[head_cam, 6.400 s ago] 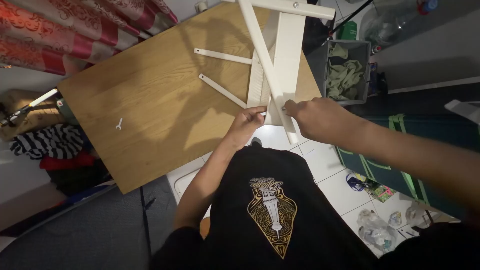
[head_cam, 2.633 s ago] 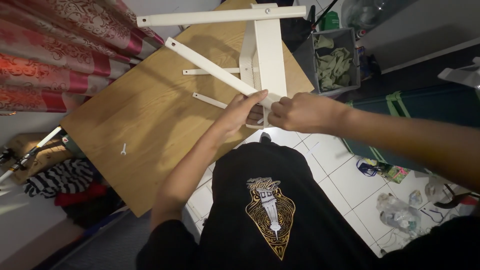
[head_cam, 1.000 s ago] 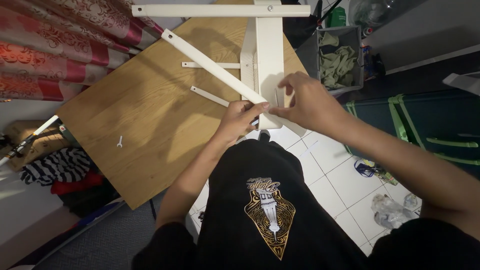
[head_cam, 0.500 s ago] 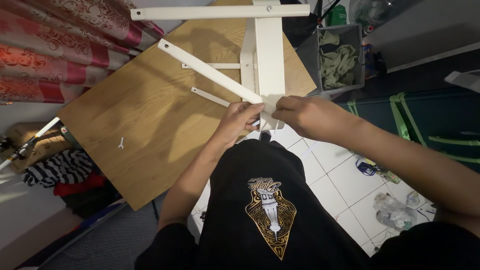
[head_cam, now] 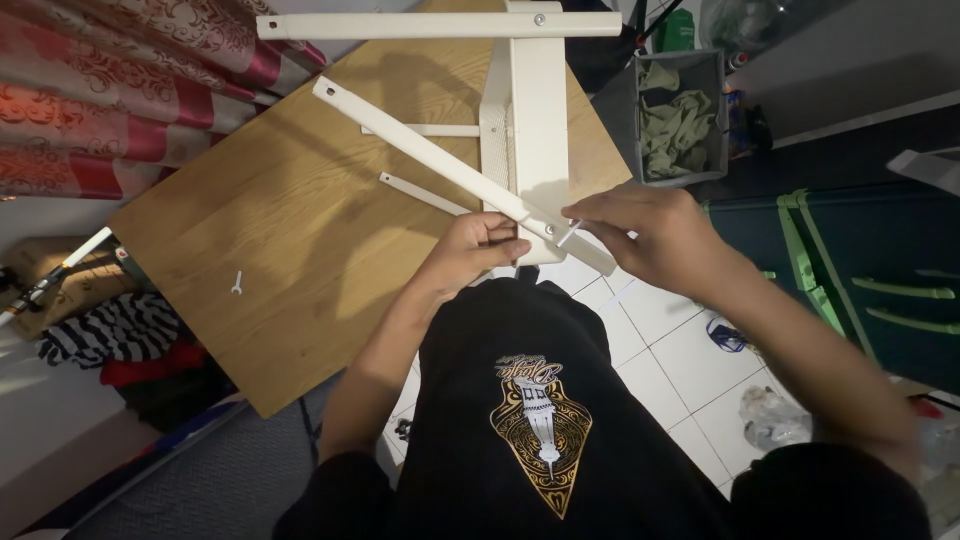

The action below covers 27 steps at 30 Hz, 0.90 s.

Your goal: The person assembles a white plastic chair by attaching legs to the seat frame using screws and a wrench. They align the legs, insert screws, and tighten them by hand and with a tool while working on a wooden table.

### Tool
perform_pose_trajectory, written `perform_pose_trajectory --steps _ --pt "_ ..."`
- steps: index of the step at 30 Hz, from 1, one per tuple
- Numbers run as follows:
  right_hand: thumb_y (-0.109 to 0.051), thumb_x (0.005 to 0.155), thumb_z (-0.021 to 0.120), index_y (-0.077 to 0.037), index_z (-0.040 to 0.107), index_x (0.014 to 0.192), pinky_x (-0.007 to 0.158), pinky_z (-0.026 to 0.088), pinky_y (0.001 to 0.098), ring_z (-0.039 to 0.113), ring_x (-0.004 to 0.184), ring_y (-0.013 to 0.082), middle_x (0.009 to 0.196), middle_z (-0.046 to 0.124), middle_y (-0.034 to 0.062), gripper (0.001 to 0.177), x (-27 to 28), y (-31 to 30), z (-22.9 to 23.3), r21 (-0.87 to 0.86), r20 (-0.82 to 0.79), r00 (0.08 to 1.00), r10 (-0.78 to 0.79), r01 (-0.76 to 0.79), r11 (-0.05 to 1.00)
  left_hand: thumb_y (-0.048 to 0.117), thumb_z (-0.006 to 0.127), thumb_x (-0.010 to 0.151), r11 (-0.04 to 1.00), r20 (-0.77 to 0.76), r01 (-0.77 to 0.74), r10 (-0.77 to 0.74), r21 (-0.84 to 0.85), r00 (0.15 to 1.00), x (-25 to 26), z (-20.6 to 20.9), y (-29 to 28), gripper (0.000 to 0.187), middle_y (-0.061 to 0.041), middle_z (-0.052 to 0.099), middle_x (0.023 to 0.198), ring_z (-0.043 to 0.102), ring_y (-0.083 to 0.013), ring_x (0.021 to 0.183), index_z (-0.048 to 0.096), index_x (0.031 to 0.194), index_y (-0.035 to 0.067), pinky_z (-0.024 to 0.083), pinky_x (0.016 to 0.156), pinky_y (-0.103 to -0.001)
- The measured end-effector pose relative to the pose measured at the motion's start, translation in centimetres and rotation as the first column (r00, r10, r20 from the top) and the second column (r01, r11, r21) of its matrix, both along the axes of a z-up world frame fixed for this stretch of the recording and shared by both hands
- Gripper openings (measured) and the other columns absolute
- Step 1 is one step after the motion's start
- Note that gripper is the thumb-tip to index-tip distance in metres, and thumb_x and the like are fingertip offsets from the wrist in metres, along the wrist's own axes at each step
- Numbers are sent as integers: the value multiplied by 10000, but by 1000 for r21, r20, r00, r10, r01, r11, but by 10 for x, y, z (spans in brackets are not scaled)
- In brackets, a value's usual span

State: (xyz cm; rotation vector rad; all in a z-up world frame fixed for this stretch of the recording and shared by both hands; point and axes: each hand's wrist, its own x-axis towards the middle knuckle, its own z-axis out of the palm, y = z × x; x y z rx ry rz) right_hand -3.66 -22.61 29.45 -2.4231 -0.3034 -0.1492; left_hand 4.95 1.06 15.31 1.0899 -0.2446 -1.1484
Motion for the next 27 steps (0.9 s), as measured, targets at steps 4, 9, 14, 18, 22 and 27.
perform_pose_trajectory --steps 4,9,14,18,22,27 --pt "-15 872 782 -44 781 1062 643 554 325 727 730 227 913 769 124 192 -3 -2 -6 34 -64 997 -37 40 999 18 701 961 999 21 17 -16 -37 1000 0 -13 4 384 -107 734 1159 686 -126 998 631 1325 -80 570 861 -264" --pt "-20 876 772 -44 771 1085 666 572 311 734 751 206 960 775 124 210 -5 -5 -13 91 -79 997 -26 34 995 0 677 974 996 -8 -15 14 -84 1000 0 -20 10 364 -167 748 1168 721 -190 1024 619 1319 -102 596 912 -308" --pt "-13 896 761 -36 774 1112 649 576 300 734 735 178 956 773 128 218 -8 -2 -7 111 -73 995 -61 69 991 9 677 964 998 -17 -62 61 -28 998 -3 -14 11 401 -162 725 1186 715 -195 1048 596 1341 -97 599 929 -319" --pt "-13 911 741 -21 780 1094 605 571 275 752 721 152 961 789 122 187 -20 21 0 192 -51 998 -45 53 980 45 673 983 984 -33 -174 173 -29 984 -3 -3 23 396 -171 724 1202 724 -225 1116 592 1345 -94 589 927 -310" --pt "-77 992 695 -15 741 1139 749 640 261 776 912 132 1067 789 99 166 -34 69 -15 560 -175 974 146 -24 828 71 665 979 949 15 -314 314 -28 949 -7 -2 48 387 -139 728 1206 733 -236 1122 586 1334 -61 608 958 -305" --pt "-111 1011 631 -11 743 1091 533 517 229 617 659 66 942 713 73 170 -19 144 -106 711 -460 840 289 153 686 71 656 978 805 121 -586 575 94 809 -7 -45 98 393 -71 689 1163 745 -227 1047 589 1355 -20 596 846 -276"
